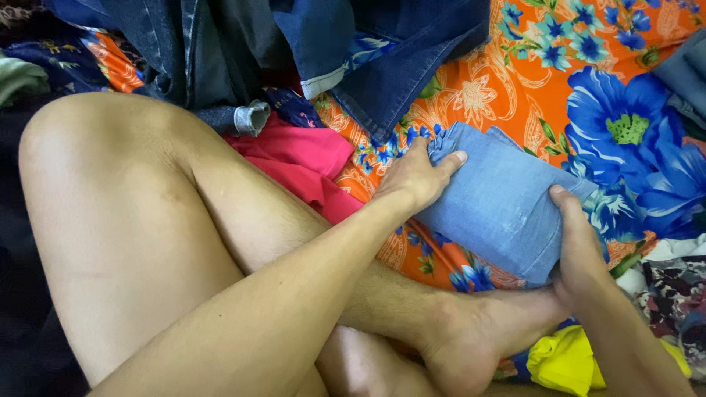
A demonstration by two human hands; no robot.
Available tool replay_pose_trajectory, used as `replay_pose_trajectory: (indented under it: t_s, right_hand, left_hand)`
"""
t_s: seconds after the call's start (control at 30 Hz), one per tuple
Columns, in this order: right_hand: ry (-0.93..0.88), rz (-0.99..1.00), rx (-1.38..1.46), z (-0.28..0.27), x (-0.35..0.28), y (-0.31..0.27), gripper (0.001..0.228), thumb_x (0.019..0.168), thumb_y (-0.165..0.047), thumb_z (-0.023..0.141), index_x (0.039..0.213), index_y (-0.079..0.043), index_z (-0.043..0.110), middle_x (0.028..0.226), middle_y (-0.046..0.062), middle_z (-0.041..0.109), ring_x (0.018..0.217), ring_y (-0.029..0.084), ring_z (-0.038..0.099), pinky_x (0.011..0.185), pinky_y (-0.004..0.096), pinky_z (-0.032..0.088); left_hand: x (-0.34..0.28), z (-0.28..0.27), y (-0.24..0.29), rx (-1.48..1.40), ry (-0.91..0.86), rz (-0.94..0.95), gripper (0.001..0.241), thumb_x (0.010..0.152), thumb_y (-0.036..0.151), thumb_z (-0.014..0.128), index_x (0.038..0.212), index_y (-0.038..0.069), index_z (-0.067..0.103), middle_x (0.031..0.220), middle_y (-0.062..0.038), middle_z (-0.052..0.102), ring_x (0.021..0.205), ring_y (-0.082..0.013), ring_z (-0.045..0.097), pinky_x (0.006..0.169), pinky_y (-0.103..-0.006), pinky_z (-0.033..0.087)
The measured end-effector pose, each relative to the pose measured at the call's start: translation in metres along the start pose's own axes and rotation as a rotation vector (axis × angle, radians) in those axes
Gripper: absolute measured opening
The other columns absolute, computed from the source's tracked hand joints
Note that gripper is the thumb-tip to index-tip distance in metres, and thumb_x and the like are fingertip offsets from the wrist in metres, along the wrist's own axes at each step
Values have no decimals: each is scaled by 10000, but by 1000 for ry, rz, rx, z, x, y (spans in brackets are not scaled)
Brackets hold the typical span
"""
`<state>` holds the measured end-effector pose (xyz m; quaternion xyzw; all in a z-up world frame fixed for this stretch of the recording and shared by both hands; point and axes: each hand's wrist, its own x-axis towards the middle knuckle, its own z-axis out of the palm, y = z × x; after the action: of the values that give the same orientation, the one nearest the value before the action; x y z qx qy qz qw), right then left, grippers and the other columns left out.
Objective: The person folds several pairs of jeans while sitting on a floral bedsheet, flattening the fabric and folding the legs over the main body.
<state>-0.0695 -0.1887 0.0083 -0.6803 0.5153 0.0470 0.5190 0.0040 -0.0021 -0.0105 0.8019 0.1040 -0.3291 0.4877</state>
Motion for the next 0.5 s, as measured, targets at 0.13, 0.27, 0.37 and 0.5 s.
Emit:
replay_pose_trajectory:
  t_s: [0.13, 0.27, 0.37, 0.5]
  right_hand:
    - [4, -18, 34, 1, -1, 0, 692, 818, -562, 582, 1426, -235, 544, 1282, 0, 680, 1111, 186, 665, 964, 347, 531]
    - [11, -31, 46, 1, 0, 2, 647, 818, -547, 595, 1390, -245, 576, 1232, -12, 695, 1070, 170, 675, 936, 334, 544]
    - [31, -22, 13, 1, -3, -1, 693, 812, -565, 591, 1423, -241, 549, 1278, -10, 679, 1102, 180, 664, 964, 338, 528]
    - [23, -90, 37, 0, 12, 9, 655, 810, -547, 598, 1392, -248, 583, 1227, -25, 694, 1046, 161, 674, 918, 323, 534]
  left_hand:
    - [-4, -3, 3, -7, -4, -8, 777, 825, 630, 492, 1444, 162, 451, 1431, -155, 570, 1341, -388, 498, 1089, -507, 403]
    - [-9, -6, 6, -11, -21, -22, 782, 833, 619, 482, 1479, 181, 422, 1452, -133, 557, 1351, -373, 496, 1087, -515, 407]
    - [-2, -2, 2, -9, -6, -10, 826, 812, 631, 489, 1508, 193, 406, 1476, -130, 540, 1367, -374, 480, 1106, -500, 392]
    - [-2, -1, 1, 14, 13, 17, 782, 819, 635, 495, 1436, 154, 464, 1424, -171, 575, 1330, -397, 509, 1074, -508, 409]
